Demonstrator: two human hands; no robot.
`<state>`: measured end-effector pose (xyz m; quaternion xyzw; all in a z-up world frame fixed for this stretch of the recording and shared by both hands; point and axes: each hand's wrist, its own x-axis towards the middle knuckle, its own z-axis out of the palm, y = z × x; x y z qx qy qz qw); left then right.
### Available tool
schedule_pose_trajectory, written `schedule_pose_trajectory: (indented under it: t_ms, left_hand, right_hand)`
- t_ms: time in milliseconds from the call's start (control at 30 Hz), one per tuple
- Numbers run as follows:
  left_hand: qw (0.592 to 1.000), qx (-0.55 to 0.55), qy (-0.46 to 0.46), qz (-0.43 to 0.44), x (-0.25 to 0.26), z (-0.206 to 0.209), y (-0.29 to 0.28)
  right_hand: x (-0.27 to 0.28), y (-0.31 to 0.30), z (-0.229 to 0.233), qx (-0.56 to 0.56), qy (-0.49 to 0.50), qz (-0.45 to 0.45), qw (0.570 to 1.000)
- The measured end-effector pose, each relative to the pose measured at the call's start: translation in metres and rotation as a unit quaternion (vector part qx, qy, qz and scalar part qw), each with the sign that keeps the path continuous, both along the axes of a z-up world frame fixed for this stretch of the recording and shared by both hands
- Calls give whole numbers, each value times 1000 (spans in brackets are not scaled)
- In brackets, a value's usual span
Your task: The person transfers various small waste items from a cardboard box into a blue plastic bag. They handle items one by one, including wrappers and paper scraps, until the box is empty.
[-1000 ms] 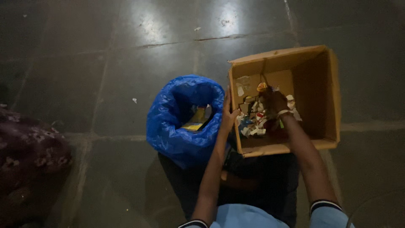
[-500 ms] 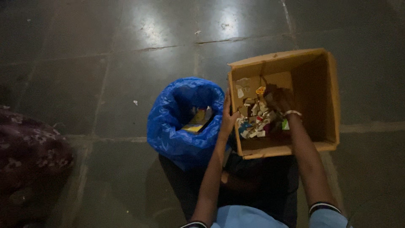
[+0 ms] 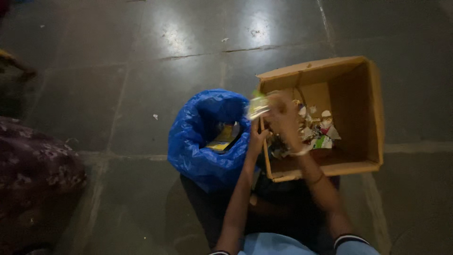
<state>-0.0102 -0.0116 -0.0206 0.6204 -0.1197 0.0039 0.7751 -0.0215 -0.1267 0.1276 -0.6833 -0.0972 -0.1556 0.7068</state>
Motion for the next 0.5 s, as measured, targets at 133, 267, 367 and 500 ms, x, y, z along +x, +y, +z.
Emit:
schedule_pose_trajectory:
  t_ms: [133, 267, 367, 500]
  left_hand:
    - [1000, 1, -9, 0, 16, -26, -5]
    - [1000, 1, -27, 0, 30, -30, -6]
    - [1000, 0, -25, -2, 27, -36, -6]
    - [1000, -9, -11, -4, 19, -46, -6]
  right_hand:
    - [12, 97, -19, -283, 141, 77, 946]
    - [20, 120, -52, -476, -321, 118, 810]
    - [11, 111, -54, -418, -252, 206, 848]
    - [10, 44, -23, -283, -99, 198, 933]
